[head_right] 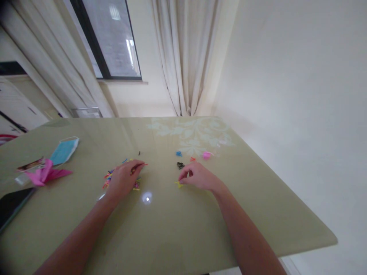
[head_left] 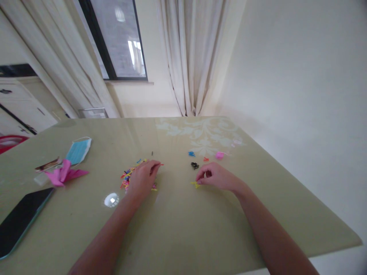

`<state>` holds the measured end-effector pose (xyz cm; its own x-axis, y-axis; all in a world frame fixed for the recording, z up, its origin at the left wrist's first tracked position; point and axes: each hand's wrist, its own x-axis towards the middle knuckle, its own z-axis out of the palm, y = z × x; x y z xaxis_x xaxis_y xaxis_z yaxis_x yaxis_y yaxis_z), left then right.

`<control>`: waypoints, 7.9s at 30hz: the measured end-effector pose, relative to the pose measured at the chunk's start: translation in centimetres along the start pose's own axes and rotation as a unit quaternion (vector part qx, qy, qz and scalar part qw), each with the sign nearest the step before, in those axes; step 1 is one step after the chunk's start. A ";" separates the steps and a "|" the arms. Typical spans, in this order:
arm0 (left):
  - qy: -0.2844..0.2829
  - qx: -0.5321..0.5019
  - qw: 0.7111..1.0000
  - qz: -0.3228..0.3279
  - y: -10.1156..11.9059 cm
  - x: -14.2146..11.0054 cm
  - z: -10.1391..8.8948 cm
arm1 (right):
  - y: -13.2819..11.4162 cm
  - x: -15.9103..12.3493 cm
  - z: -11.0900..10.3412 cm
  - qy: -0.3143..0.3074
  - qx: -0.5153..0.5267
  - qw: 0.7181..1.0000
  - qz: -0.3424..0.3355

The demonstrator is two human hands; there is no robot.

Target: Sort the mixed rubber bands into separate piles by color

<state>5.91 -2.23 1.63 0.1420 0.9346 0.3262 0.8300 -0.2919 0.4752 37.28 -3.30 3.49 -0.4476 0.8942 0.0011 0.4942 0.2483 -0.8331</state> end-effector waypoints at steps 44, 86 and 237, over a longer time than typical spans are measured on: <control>-0.047 0.188 0.981 0.024 0.2 -1.0 0.6 | -4.0 -2.4 0.0 0.063 0.286 0.931 -0.217; -0.051 0.190 0.981 0.001 -0.2 0.0 0.5 | 1.9 0.9 -0.1 0.265 -0.307 0.914 -0.022; -0.126 -0.492 0.860 -0.049 3.8 -1.4 0.9 | -3.7 1.4 6.3 0.200 -0.015 0.960 -0.195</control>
<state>9.37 -4.48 2.27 0.3133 0.9425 0.1165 0.0034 -0.1238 0.9923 30.18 -5.32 3.08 -0.2830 0.8016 0.5267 0.3711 0.5979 -0.7105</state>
